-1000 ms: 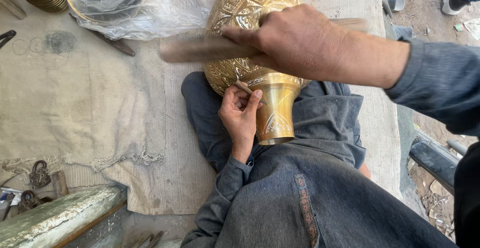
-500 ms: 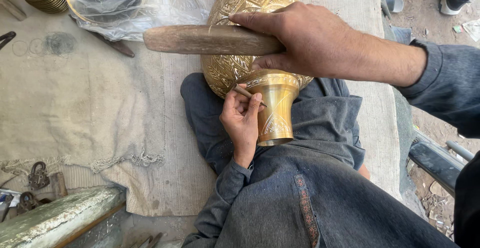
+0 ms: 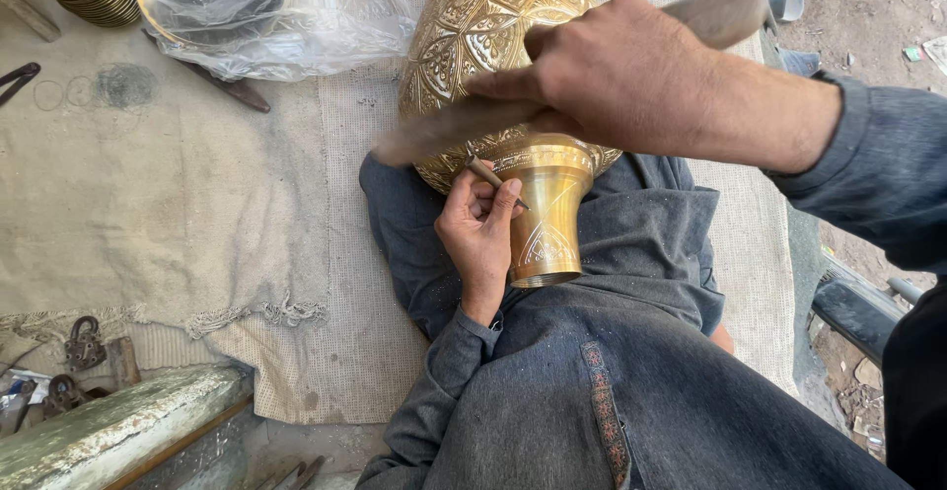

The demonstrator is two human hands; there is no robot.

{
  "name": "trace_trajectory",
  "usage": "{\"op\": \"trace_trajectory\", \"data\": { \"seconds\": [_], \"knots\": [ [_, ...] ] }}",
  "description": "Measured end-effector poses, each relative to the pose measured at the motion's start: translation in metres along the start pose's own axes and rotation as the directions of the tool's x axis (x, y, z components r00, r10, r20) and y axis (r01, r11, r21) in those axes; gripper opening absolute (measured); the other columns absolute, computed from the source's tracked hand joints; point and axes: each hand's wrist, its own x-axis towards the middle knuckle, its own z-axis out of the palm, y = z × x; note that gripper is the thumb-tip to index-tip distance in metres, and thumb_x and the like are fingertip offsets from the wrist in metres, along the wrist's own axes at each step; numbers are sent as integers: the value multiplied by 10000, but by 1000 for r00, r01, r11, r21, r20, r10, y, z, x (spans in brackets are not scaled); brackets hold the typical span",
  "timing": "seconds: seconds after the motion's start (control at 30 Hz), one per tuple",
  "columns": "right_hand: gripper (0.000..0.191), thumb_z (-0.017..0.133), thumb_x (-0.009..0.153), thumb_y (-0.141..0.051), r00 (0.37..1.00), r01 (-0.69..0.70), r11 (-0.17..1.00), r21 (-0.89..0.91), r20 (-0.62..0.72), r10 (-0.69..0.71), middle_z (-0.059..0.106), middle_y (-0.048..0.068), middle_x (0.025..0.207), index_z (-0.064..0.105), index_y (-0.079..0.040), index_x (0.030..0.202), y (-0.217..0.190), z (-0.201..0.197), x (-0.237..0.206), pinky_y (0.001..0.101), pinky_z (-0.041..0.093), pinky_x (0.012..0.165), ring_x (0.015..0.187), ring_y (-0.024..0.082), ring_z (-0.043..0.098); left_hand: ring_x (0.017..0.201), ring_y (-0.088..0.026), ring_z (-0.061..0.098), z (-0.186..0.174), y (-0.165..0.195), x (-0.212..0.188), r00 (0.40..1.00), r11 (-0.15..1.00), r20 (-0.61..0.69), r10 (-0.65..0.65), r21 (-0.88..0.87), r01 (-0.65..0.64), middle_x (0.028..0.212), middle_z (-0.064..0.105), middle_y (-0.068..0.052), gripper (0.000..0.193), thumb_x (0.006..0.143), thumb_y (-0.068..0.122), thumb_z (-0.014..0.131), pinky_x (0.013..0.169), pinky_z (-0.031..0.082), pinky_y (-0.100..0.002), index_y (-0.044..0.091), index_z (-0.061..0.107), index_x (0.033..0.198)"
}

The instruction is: The person sits on the ground with a large engraved brass vase held between their legs. They hold a chisel against the vase's neck and lower body and repeatedly strike the chisel with a wooden mallet, carving decorative patterns into the brass surface while rotating their grip to reach new areas.

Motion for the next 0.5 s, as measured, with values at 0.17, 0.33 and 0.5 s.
{"op": "trace_trajectory", "data": {
  "seconds": [0.17, 0.33, 0.5],
  "knots": [
    [532, 672, 911, -460, 986, -1, 999, -42, 166, 8, 733, 69, 782, 582, -369, 1427, 0, -3, 4, 327, 621, 535, 636, 200, 742, 744, -83, 706, 1, 2, 1, 1000, 1000, 9, 5, -18, -4, 843, 716, -47, 308, 954, 128, 768, 672, 641, -245, -23, 659, 1199],
    [603, 702, 888, -407, 998, -57, 985, 162, 28, 53, 734, 60, 793, 604, -235, 1457, 1, 0, 5, 327, 612, 563, 637, 199, 726, 729, -75, 705, 0, 4, 0, 999, 999, -4, -34, 20, 34, 837, 725, -44, 308, 938, 120, 776, 659, 620, -234, -23, 663, 1186],
    [580, 636, 972, -557, 983, -106, 993, 47, 158, 97, 727, 65, 765, 599, -314, 1497, 2, -5, 3, 309, 601, 524, 600, 170, 714, 733, -74, 703, 1, 4, 2, 1000, 1000, 19, -12, 7, 12, 847, 716, -40, 338, 938, 129, 776, 665, 629, -228, -20, 660, 1218]
  ]
}}
